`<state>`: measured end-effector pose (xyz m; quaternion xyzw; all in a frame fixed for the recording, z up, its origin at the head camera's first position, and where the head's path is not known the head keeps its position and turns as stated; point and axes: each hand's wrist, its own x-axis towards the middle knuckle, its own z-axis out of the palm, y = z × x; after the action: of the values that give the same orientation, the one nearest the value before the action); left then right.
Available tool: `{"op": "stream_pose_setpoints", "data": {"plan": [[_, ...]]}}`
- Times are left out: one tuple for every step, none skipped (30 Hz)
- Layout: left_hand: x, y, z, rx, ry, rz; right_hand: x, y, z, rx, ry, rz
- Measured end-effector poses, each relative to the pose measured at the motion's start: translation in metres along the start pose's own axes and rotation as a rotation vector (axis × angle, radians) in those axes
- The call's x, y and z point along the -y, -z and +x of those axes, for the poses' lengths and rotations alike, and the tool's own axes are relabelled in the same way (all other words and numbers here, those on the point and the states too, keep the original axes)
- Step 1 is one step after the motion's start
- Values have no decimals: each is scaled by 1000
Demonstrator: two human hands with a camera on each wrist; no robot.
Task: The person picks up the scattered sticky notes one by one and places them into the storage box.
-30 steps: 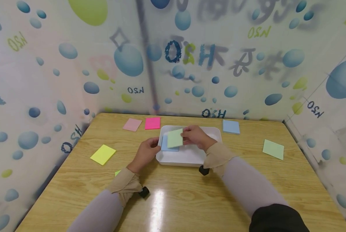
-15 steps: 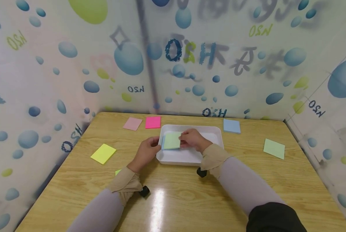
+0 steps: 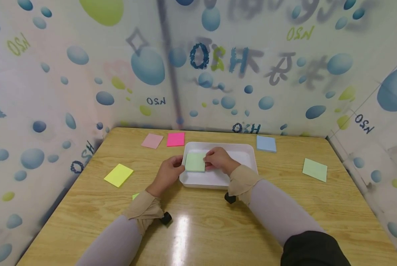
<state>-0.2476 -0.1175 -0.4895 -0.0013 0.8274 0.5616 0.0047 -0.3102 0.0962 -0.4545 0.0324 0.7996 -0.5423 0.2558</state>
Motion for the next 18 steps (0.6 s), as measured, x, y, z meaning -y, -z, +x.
{"op": "stream_pose_setpoints", "data": {"plan": [[0,0,0,0,-1,1,0,0,0,0,1,-5],[-1,0,0,-1,0,4,0,0,1,1,3,-9],[-1,0,0,-1,0,4,0,0,1,1,4,-13],[-2,0,0,0,-1,3,0,1,1,1,4,-16],[-2,0,0,1,-2,-1,0,1,1,1,6,-19],[-3,0,0,0,-4,-2,0,1,1,1,8,-19],[-3,0,0,0,-8,0,0,0,2,1,9,-18],[-3,0,0,-1,-7,-2,0,0,2,0,9,-17],[-3,0,0,0,-8,-3,0,0,2,0,8,-19],[-3,0,0,-1,-8,-3,0,0,2,-1,8,-20],[-3,0,0,-1,-7,-3,0,0,2,-1,9,-22],[-3,0,0,-2,-6,-1,-1,0,2,-2,7,-24],[-3,0,0,-2,-3,0,-1,0,2,-2,6,-27],[-3,0,0,-2,-1,0,-1,0,3,-1,6,-32],[-3,0,0,-3,-1,3,-1,0,3,-1,6,-37],[-3,0,-1,-3,-3,5,-1,0,3,-1,6,-42],[-3,0,-1,-2,-3,4,-1,0,3,-1,5,-46],[-3,0,-1,-2,-4,6,-1,0,3,-1,3,-49]]}}
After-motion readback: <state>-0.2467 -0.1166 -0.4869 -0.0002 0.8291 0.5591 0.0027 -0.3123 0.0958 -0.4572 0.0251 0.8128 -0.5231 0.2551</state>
